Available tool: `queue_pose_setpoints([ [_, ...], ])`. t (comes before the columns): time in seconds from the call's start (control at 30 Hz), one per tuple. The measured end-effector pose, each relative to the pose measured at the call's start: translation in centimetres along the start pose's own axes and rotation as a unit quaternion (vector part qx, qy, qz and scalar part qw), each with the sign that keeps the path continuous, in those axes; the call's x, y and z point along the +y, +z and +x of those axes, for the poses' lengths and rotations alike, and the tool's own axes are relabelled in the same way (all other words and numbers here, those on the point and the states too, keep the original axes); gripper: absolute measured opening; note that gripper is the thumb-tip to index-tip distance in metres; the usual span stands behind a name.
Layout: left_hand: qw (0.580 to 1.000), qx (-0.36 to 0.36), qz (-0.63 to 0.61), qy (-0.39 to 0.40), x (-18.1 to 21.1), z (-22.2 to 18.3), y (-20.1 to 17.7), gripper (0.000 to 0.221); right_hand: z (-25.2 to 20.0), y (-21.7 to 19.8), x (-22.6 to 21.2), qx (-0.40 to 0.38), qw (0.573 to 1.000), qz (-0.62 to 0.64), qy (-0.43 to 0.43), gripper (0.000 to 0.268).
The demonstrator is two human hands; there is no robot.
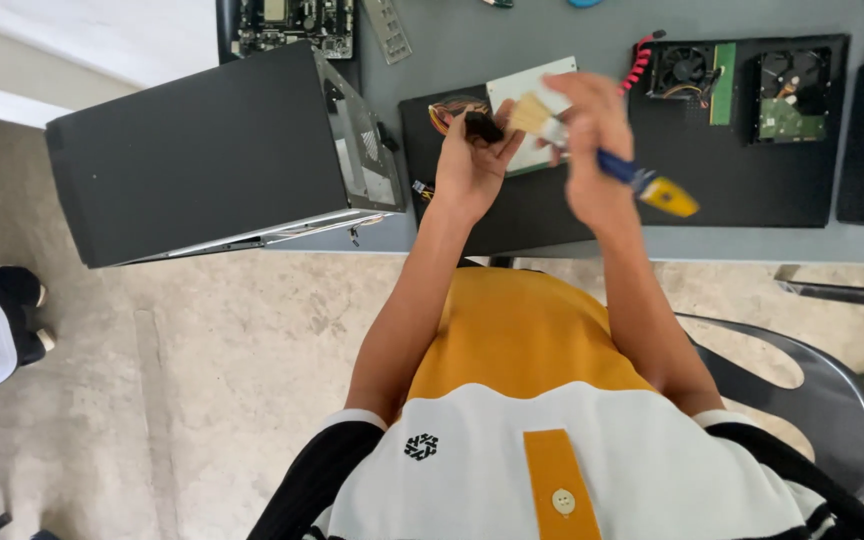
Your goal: Cleaning a computer power supply unit with a brush and then installing it into a desktop computer case.
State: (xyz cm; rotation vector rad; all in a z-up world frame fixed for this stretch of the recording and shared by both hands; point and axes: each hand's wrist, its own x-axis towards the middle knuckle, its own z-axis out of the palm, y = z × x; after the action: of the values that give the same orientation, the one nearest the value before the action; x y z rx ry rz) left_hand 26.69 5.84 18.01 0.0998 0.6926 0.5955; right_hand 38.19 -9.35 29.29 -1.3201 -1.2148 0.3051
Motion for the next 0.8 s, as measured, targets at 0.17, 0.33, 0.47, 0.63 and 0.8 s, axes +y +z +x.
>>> queue_pose_setpoints([
  [0.17, 0.996, -0.078, 0.042, -0.025, -1.3, 0.9, -0.9, 0.052, 0.3, 1.5, 2.8, 0.026, 0.996, -0.016, -0.081, 0.049],
  [0.33, 0.997, -0.061, 0.049, -0.009, -0.9, 2.4, -1.7, 0.065, 1.4, 0.5, -0.7, -0.017, 0.994, -0.100, -0.044, 0.055],
  [0.47, 0.996, 0.029, 0.081, 0.011, -2.1, 1.6, 0.6, 0.046, 1.8, 2.0, -0.2, -0.051, 0.994, -0.036, -0.088, 0.046],
  [0.63, 0.995, -0.040, 0.086, 0.014, -1.6, 0.7, 0.2, 0.052, -0.1, -0.8, 1.1, 0.018, 0.994, -0.098, -0.038, 0.041],
  [0.8, 0.990, 0.109, 0.086, 0.038, -3.4, 3.2, 0.5, 0.061, -0.1, 1.0, 3.6, 0.023, 0.995, -0.063, -0.068, 0.039],
])
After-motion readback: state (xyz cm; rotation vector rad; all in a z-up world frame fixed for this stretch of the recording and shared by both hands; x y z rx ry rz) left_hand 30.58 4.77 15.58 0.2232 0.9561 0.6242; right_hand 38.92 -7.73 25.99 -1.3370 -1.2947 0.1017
